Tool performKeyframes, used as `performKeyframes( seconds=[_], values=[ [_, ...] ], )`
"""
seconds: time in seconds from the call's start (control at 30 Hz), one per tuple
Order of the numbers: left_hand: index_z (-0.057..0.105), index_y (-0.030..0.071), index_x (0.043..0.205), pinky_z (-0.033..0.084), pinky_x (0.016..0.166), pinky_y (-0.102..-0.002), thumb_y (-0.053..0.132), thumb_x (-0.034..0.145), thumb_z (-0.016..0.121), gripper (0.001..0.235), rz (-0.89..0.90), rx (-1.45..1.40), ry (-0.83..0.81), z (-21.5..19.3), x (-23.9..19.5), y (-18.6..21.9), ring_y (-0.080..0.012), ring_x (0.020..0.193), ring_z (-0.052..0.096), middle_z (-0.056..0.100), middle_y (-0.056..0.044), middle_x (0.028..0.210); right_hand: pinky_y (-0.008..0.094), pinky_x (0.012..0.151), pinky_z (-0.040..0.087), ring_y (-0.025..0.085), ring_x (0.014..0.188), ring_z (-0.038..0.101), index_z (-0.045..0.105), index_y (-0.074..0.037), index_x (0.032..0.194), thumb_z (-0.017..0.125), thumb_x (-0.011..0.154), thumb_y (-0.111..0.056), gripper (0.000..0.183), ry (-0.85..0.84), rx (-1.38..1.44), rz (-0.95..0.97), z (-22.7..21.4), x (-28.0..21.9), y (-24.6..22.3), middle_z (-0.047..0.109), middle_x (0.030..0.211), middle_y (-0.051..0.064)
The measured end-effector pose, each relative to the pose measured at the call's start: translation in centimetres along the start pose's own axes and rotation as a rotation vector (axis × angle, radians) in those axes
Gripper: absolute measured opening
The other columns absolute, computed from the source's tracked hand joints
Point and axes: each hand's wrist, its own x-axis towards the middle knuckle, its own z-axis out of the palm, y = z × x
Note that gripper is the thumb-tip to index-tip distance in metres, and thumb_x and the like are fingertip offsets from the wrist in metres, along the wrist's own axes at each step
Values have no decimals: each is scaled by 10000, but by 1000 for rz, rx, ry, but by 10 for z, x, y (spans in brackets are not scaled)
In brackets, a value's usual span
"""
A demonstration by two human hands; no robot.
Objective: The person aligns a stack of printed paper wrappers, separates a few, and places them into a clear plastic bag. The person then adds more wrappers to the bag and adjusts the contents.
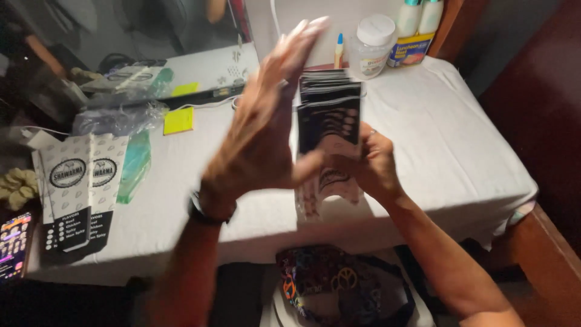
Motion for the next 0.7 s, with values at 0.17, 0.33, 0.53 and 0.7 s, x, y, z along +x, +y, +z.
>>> performKeyframes(
  seconds=[0.17, 0.33, 0.53, 0.7],
  values=[
    [107, -39, 1614, 184, 1319, -524, 203, 701, 791, 1166, -463, -327, 205, 81, -65, 26, -468, 1564, 269, 282, -293, 1649, 415, 855, 571, 260, 940, 687, 656, 2, 1059, 926, 665, -70, 483, 42, -275, -89, -6, -5, -14, 713, 988, 155],
    [145, 47, 1635, 275, 1280, -454, -38, 492, 925, 1387, -719, -514, 325, 129, -90, 13, -403, 1504, 335, 357, -236, 1605, 534, 1257, 222, 322, 1506, 307, 140, -53, 1636, 1020, 483, -390, 1489, -204, -107, -132, 9, -20, -8, 334, 1626, 205],
    [258, 41, 1615, 311, 1264, -439, 416, 650, 904, 1220, -654, -540, 392, 134, -97, 7, -374, 1468, 401, 412, -217, 1575, 473, 1265, 221, 398, 1495, 322, 29, 34, 1608, 705, 823, -115, 1046, -13, -140, 28, 45, -23, -58, 282, 1618, 332],
    [105, 40, 1651, 305, 1253, -434, 109, 638, 890, 1284, -643, -531, 358, 137, -90, 11, -396, 1510, 317, 289, -230, 1633, 311, 1229, 374, 240, 1459, 408, 93, -170, 1629, 919, 637, -150, 1291, -28, -101, -89, 6, -20, 12, 291, 1646, 139]
  ],
)
